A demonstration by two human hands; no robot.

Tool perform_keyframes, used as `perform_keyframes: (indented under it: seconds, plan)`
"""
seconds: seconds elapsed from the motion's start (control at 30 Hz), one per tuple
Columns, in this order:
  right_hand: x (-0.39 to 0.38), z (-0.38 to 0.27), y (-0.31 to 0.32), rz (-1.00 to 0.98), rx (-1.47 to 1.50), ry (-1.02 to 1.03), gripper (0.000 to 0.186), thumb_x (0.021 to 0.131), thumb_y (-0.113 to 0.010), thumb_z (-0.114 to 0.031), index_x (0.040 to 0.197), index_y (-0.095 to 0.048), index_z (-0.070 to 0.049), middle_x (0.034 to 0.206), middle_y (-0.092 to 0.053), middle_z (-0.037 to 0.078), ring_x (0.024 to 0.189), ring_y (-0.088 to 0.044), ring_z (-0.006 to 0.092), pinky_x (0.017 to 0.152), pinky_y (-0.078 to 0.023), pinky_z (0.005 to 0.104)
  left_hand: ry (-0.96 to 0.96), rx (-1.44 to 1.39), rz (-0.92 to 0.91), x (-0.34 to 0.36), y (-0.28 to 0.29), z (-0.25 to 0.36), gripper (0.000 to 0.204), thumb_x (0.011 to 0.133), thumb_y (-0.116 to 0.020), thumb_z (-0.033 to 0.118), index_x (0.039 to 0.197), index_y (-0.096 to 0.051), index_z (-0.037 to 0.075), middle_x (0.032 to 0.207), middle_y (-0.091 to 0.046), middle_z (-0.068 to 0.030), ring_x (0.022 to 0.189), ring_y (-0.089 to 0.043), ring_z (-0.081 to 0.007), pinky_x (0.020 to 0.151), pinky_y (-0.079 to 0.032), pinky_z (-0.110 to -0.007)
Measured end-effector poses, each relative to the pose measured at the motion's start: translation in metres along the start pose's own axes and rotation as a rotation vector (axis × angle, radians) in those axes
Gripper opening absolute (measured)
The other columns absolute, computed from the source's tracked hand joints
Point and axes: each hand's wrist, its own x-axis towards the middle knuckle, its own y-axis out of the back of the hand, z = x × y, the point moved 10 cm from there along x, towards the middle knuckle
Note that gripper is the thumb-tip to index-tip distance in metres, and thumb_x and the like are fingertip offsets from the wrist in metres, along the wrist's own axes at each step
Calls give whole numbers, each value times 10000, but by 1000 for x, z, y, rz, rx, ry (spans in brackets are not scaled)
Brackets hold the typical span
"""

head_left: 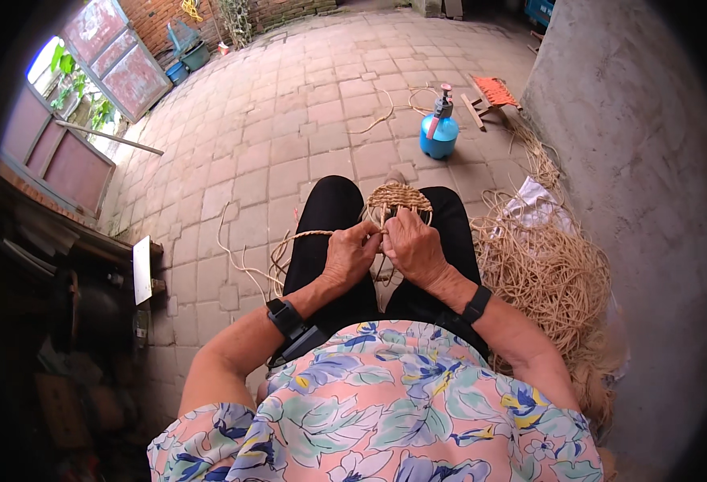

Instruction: Hand-weaving a basket from straw or similar natural fibers.

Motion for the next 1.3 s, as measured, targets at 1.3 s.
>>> perform_keyframes:
  seconds: [1.3]
  plan:
    - [-1,6,2,74,20,-44,211,729,-708,-92,874,-562,-45,839,-490,97,773,-610,258,589,-536,358,-75,52,47,1,4,4,97,830,-716,118,821,-677,30,653,-657,-158,599,-689,-289,563,-532,-365]
